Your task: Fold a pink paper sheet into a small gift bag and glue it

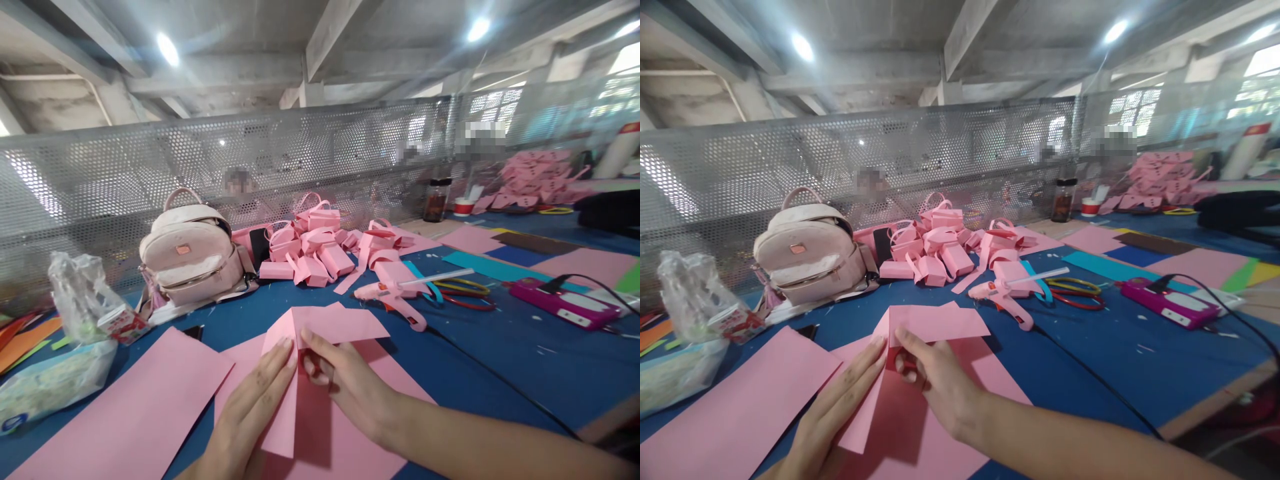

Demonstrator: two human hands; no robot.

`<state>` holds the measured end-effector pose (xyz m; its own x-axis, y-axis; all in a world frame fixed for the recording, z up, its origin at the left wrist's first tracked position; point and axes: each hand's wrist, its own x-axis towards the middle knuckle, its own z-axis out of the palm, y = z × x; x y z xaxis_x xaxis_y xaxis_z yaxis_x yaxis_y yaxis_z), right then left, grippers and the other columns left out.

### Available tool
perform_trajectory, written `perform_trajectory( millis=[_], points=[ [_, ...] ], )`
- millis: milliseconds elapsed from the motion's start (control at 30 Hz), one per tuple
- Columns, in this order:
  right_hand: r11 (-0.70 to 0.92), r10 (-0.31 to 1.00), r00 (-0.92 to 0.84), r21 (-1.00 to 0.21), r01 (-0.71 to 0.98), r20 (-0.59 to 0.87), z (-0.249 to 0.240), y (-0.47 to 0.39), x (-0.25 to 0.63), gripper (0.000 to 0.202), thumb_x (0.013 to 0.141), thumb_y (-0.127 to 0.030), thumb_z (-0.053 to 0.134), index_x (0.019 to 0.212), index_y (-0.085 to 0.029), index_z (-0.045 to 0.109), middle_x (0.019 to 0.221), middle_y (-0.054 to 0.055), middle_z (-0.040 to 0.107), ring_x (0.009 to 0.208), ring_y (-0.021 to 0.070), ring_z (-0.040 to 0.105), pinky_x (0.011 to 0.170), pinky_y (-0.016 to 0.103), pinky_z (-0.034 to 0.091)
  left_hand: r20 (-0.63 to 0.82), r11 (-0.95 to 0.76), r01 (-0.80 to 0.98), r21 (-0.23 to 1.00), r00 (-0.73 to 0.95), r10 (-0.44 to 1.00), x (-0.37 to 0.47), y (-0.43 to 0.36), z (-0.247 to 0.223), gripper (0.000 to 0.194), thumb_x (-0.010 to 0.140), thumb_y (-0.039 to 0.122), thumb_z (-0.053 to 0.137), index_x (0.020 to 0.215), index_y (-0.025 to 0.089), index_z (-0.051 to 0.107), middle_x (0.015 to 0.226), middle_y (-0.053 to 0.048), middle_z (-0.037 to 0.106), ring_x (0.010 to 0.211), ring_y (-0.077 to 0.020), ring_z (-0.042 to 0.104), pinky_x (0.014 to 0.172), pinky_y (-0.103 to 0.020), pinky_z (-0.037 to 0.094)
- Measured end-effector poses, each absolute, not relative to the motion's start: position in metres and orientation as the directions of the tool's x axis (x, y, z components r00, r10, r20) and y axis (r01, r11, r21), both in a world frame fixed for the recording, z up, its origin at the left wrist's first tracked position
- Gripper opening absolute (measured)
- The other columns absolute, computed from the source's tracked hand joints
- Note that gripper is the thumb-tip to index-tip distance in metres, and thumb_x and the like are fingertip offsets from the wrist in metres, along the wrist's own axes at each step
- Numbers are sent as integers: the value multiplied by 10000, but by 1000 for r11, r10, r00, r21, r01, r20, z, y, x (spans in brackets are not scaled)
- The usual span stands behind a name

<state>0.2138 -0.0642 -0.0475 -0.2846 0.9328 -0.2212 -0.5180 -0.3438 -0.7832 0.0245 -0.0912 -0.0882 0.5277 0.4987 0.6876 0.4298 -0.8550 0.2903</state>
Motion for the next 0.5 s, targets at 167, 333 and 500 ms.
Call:
perform_trajectory(
  millis=[167, 333, 500],
  points=[
    [-339, 937, -270, -772, -537, -223, -47, -64, 213, 464, 585, -527, 898, 594, -128, 662, 585, -22, 538, 575, 69, 426, 509, 178, 301, 693, -857, 425, 292, 523, 496, 25, -91, -89, 513, 1067, 315, 192, 1557, 199, 289, 1591, -112, 353, 1468, -268, 323, 1197, -401, 313],
    [-346, 936, -264, -762, -547, -235, -46, -64, 212, 415, 551, -436, 934, 585, -129, 656, 582, -22, 541, 583, 75, 433, 505, 182, 303, 699, -871, 398, 287, 535, 474, 25, -90, -88, 517, 1065, 330, 218, 1555, 183, 292, 1593, -114, 349, 1466, -281, 327, 1192, -420, 324],
    [-348, 935, -259, -758, -552, -241, -49, -63, 212, 441, 550, -492, 923, 642, -135, 681, 621, -13, 571, 615, 84, 475, 530, 187, 335, 706, -874, 403, 272, 534, 466, 25, -89, -89, 509, 1066, 311, 216, 1549, 180, 307, 1582, -110, 371, 1462, -269, 338, 1196, -411, 319]
  ],
)
